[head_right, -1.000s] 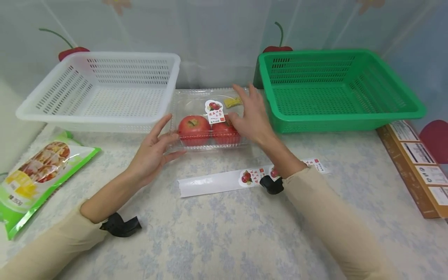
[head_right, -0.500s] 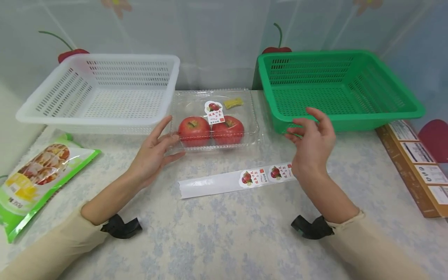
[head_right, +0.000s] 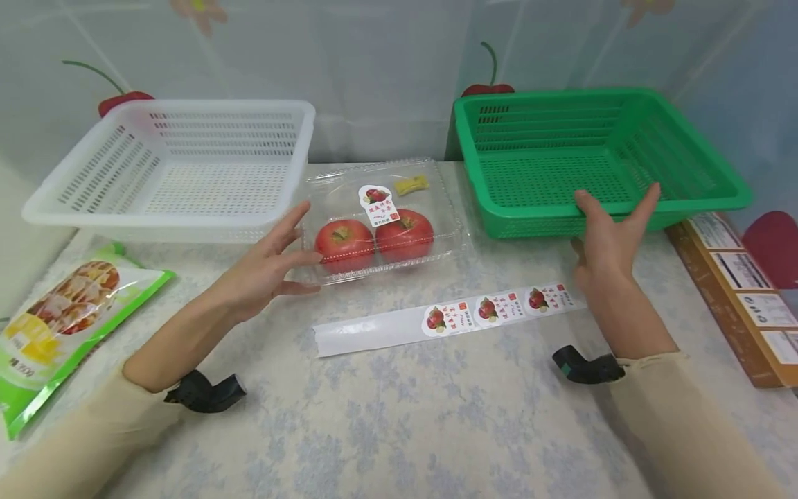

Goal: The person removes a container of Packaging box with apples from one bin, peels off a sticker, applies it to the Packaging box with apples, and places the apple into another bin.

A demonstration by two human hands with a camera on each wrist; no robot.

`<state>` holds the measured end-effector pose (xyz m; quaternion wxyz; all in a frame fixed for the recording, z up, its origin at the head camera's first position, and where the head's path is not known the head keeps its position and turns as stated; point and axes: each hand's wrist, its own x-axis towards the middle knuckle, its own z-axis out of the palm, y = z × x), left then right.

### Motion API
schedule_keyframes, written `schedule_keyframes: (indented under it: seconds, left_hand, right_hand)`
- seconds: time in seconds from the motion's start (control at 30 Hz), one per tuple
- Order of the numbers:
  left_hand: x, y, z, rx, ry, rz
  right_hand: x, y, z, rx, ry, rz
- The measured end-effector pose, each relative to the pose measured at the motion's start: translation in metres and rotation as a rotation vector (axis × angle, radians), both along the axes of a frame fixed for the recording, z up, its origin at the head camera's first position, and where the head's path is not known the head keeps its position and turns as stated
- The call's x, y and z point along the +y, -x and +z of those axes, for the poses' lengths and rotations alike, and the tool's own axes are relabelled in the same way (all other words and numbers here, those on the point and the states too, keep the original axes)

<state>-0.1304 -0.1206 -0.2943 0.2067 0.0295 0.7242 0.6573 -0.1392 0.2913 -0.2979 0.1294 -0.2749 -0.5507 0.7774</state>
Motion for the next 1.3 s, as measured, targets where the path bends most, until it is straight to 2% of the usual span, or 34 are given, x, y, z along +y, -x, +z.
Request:
schedule_keyframes:
  seconds: [0.1, 0.27, 0.37, 0.47, 0.6, 0.73, 0.87, 1.03, 1.3]
  left_hand:
    - [0.001, 0.003, 0.002, -0.02, -0.014, -0.003]
    - [0.005, 0.004, -0.002, -0.022, -0.081, 0.107]
    - [0.009, 0.004, -0.004, -0.019, -0.105, 0.15]
    - [0.011, 0.003, -0.004, -0.029, -0.11, 0.174]
    - [0.012, 0.0, -0.007, -0.028, -0.125, 0.175]
    - [0.013, -0.006, -0.011, -0.012, -0.148, 0.177]
    - [0.015, -0.014, -0.01, -0.016, -0.148, 0.216]
    - [0.019, -0.026, -0.003, -0.017, -0.158, 0.246]
    - [0.021, -0.043, 0.01, -0.011, -0.234, 0.282]
  right_hand:
    - [0.001, 0.004, -0.002, 0.04, 0.019, -0.011]
    - [-0.002, 0.007, -0.005, 0.08, 0.012, -0.017]
    - [-0.002, 0.006, -0.005, 0.084, 0.006, -0.019]
    - [-0.002, 0.005, -0.004, 0.084, 0.001, -0.016]
    - [-0.003, 0.004, -0.005, 0.086, -0.016, -0.02]
    - [-0.003, 0.004, -0.007, 0.1, -0.02, -0.032]
    - [-0.004, 0.004, -0.011, 0.11, -0.021, -0.036]
    - [-0.004, 0.004, -0.012, 0.123, -0.039, -0.04]
    - [-0.003, 0.004, -0.011, 0.109, -0.047, -0.043]
